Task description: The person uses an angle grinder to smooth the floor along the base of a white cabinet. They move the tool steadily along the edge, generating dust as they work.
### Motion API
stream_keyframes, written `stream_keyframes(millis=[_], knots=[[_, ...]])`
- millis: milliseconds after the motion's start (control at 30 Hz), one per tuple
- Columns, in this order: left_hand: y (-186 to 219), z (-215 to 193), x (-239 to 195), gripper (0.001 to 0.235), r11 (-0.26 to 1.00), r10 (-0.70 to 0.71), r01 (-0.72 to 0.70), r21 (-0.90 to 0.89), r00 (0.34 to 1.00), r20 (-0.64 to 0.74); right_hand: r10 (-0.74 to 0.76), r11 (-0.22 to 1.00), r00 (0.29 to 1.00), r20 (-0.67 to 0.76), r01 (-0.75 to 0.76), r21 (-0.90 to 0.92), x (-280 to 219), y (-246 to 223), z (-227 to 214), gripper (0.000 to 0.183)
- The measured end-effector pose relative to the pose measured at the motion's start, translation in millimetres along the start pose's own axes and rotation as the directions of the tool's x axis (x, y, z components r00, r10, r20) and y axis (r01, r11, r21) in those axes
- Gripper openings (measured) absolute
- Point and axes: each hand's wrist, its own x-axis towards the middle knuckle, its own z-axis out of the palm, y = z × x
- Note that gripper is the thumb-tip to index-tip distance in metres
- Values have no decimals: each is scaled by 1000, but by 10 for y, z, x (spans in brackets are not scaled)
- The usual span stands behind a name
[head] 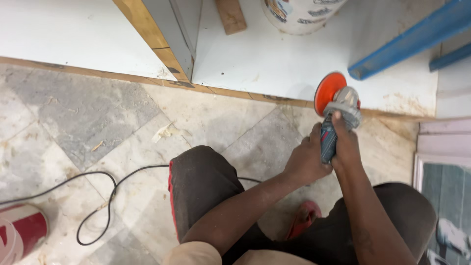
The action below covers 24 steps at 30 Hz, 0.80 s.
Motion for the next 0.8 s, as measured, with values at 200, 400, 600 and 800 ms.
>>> stream_keyframes(millis=[200, 400, 600, 800], knots=[[-228, 5, 161, 129, 955, 84, -77, -287, 996, 13, 95, 993, 977, 193, -80, -83, -36, -37, 105, 36], [-352, -294, 282, 100, 596, -80, 65, -801, 997, 21, 134, 983, 940, 314, -85, -163, 157, 95, 431, 31], [-360, -419, 97, 99, 739, -341, 97, -666, 907, -247, 171, 946, 930, 325, -63, -317, 14, 379, 876, 31], [-612, -550, 52, 85, 699, -488, 248, -671, 851, -194, 120, 926, 953, 279, -6, -378, -50, 619, 1070, 32]])
